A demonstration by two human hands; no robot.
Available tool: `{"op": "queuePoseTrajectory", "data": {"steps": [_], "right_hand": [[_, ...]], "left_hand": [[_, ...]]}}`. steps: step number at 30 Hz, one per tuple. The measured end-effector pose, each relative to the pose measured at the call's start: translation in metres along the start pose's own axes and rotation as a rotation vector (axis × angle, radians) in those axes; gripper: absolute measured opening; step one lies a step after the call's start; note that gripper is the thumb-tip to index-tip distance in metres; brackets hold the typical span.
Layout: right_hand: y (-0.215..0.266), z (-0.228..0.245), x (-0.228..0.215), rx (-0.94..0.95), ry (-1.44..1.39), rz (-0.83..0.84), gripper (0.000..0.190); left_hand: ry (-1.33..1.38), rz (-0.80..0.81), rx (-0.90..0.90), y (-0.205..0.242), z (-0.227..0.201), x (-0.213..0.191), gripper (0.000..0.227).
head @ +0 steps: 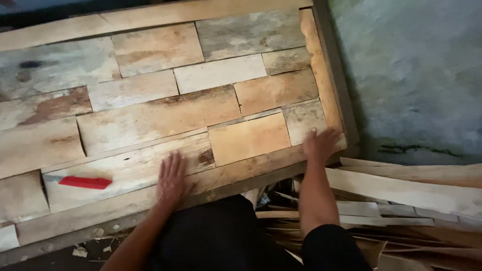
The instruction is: Arranging and fitting small wood panels together on a flat surface.
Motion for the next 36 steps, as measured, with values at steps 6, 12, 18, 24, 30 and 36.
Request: {"op": "queuePoseTrajectory", "data": {"steps": [6, 12, 18, 24, 30, 36], "right_hand": [[0.01, -0.011, -0.005, 0.235, 0.147, -0.005, 0.09], [-0.036, -0.005, 0.014, 0.064, 0.126, -0.05, 0.088], [-0.09, 0.068, 0.026, -0.271, 0.041, 0.034, 0.086], [-0.074, 0.045, 0.027, -0.172, 0.008, 0.006, 0.087], [-0.038, -0.011, 0.022, 0.041, 0.058, -0.06, 0.092], [0.005, -0.012, -0.015, 0.375, 0.284, 0.144, 0.094]], "left_hand": [[-0.022, -0.043, -0.126, 0.03, 0.012, 0.003, 0.091], [0.013, -0.126, -0.193, 0.041, 0.008, -0.006, 0.088], [-0.025, -0.107, -0.221, 0.04, 0.004, -0.003, 0.089], [-0.051, -0.086, -0.206, 0.041, 0.001, 0.002, 0.09], [-0.062, -0.105, -0.231, 0.04, 0.007, 0.007, 0.092], [-0.059, -0.107, -0.234, 0.041, 0.01, 0.01, 0.093]]}}
Point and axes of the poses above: each hand's wrist, its own y-axis away from the middle knuckle, its own x-axis out of the palm, z = x × y, the point moved 5 cm from there along -y, towards the middle knuckle, and after that the axes turned 13 degrees about -y, right-handed, at the moved point
